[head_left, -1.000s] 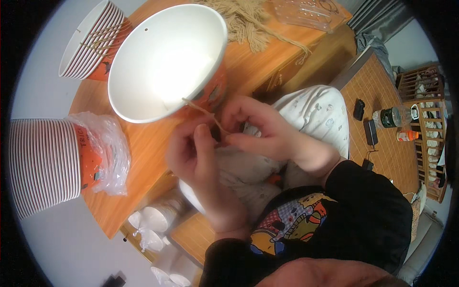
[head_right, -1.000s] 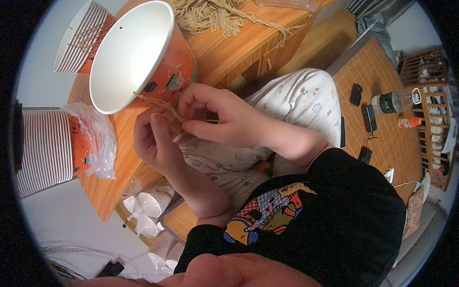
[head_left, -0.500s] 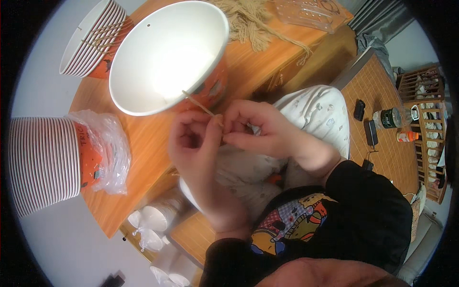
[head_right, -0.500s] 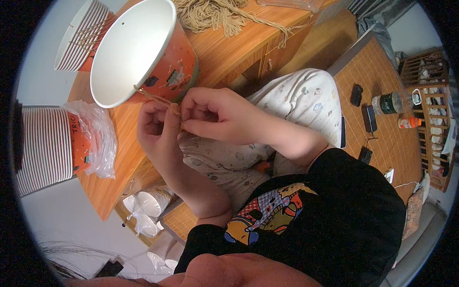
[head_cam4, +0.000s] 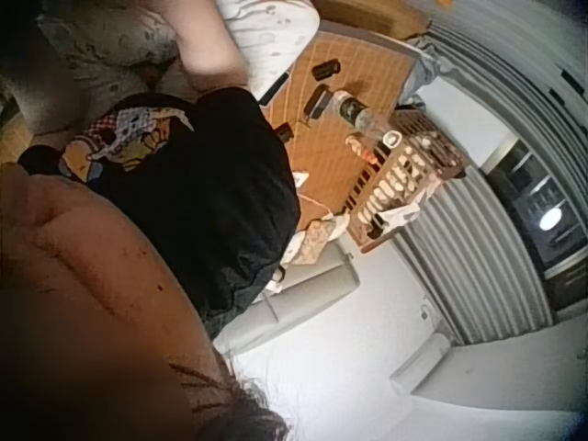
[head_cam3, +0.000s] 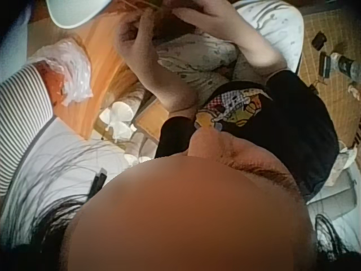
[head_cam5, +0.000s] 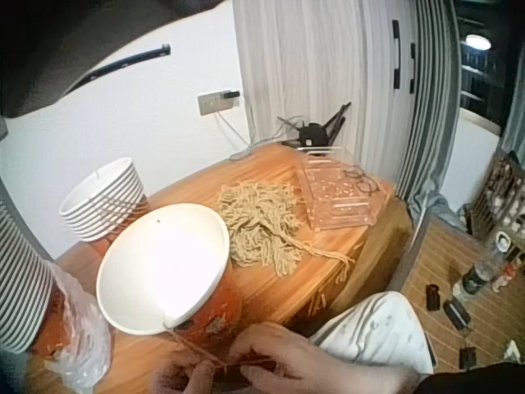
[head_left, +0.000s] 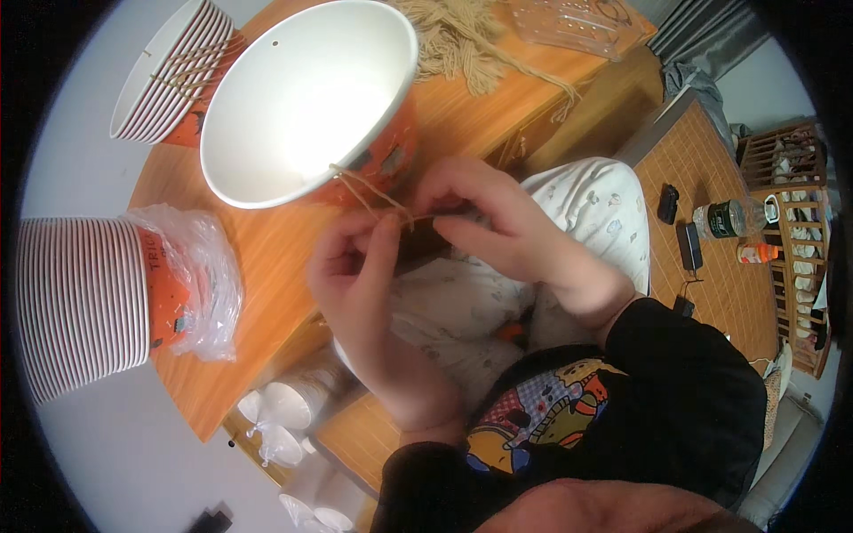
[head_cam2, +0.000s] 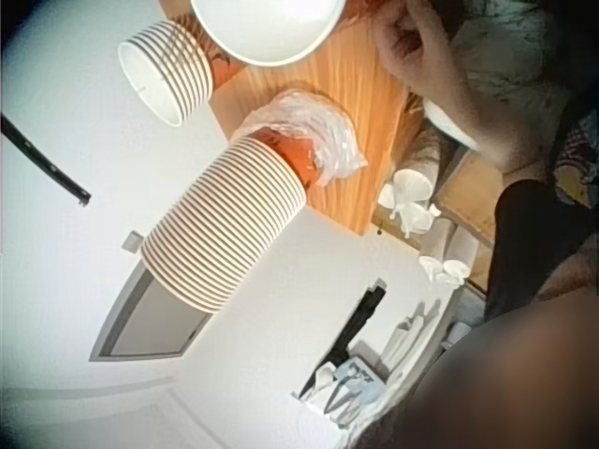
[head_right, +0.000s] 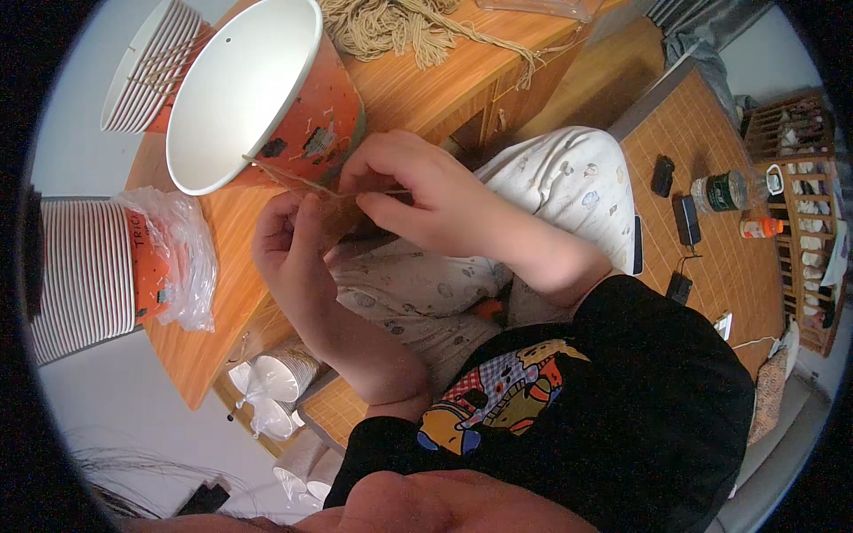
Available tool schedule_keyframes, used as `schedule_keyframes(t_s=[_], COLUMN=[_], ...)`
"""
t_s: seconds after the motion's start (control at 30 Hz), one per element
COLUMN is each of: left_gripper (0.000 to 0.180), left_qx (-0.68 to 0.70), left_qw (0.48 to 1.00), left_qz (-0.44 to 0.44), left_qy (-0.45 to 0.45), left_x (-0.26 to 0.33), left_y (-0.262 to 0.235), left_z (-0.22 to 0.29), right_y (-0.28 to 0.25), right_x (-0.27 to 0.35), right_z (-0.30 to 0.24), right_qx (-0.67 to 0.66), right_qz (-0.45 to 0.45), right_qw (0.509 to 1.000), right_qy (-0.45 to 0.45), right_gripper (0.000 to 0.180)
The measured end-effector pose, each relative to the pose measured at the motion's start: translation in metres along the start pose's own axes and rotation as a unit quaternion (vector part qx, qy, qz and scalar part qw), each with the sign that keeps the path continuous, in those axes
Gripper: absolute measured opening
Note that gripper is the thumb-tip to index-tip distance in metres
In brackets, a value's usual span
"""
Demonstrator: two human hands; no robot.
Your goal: Attaching handle strings to paper buckets through pre-drilled holes.
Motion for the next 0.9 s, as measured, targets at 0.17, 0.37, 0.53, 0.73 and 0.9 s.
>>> schedule_keyframes(t_s=[0.17, 0.37, 0.53, 0.73, 0.9], left_gripper=[0.008, 0.009, 0.009, 0.017, 0.024], left_qx=[-0.001, 0.028, 0.003, 0.047, -0.039], left_qw=[1.0, 0.999, 1.0, 0.986, 0.993], left_qz=[-0.017, -0.016, -0.028, 0.123, 0.048], left_qy=[-0.016, -0.026, -0.014, 0.099, 0.1], left_x=[0.002, 0.006, 0.004, 0.009, 0.025], left_y=[0.0, 0.006, 0.004, -0.009, -0.003], left_z=[0.001, 0.005, 0.004, 0.016, 0.033], right_y=[0.005, 0.004, 0.001, 0.005, 0.011], right_x=[0.001, 0.0, 0.0, 0.003, 0.008], right_z=[-0.011, -0.003, -0.005, -0.017, -0.03], right_qx=[0.028, 0.052, 0.07, 0.082, 0.177], right_qz=[0.034, 0.042, 0.045, -0.011, -0.016], right_qw=[0.996, 0.994, 0.99, 0.982, 0.954], right_qy=[-0.08, -0.084, -0.116, -0.168, -0.243], right_gripper=[0.018, 0.018, 0.012, 0.011, 0.016])
Point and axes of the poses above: each hand's wrist, its own x-axis away from the middle knuckle, its own y-axis out of the palm, z = x × y, the point moved 5 cm from there along -x, towards the middle knuckle, and after that the axes turned 15 degrees about -x, right-handed, at the moved point
